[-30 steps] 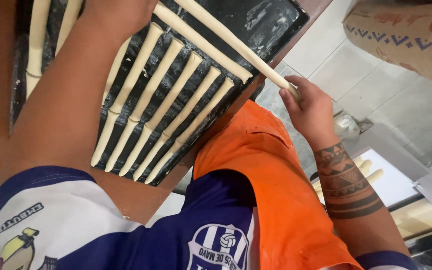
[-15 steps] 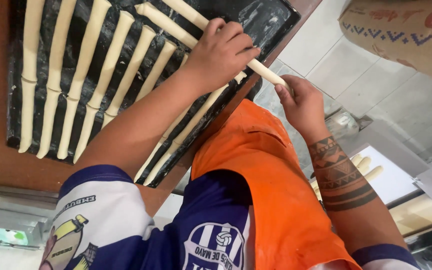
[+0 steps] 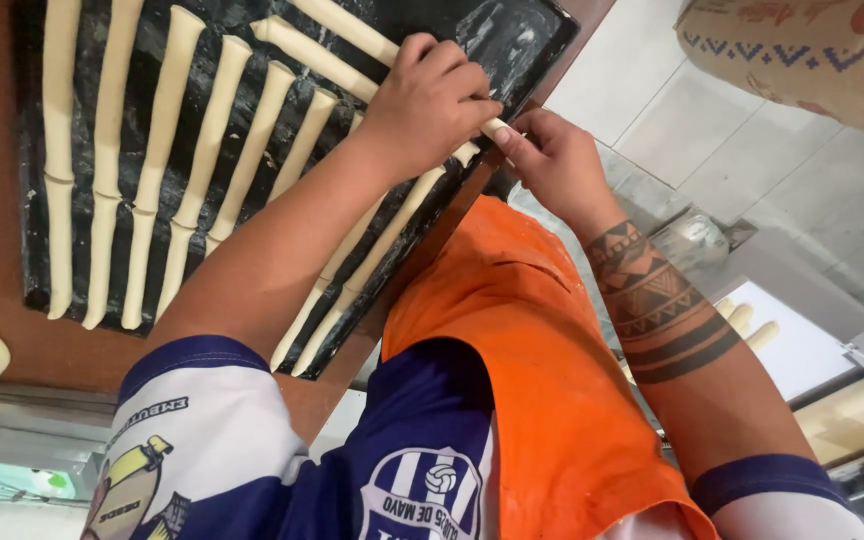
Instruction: Cutting long strips of dough into smaller segments using a metal scraper and then arranging and shaping dough pieces on a wooden board.
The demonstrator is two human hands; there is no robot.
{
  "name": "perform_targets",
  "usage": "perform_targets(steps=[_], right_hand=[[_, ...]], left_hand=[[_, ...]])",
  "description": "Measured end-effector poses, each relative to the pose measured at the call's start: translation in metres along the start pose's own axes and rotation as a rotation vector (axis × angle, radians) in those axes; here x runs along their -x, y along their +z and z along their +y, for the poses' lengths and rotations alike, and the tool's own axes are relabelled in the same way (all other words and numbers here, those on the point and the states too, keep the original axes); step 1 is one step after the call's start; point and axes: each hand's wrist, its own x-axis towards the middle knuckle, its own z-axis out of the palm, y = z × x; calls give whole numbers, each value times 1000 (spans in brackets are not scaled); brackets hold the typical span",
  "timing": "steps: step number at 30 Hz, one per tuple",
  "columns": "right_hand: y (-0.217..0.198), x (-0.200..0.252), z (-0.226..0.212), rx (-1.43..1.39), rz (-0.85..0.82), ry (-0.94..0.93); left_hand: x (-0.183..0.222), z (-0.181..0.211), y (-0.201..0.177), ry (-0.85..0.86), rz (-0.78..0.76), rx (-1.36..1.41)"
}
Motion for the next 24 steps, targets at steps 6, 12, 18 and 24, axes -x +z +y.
perform_targets(steps=[6,12,18,24], right_hand=[[3,5,-12,5,47,28],[13,-13,22,57,127,-72],[12,-16,25,75,154,-76],[14,-15,22,123,152,-65]], left_hand=[[-2,2,-2,13,-20,0],[-6,-1,-2,29,13,24],[-6,-3,0,34,-13,21],[-5,-1,4,12,-16,34]])
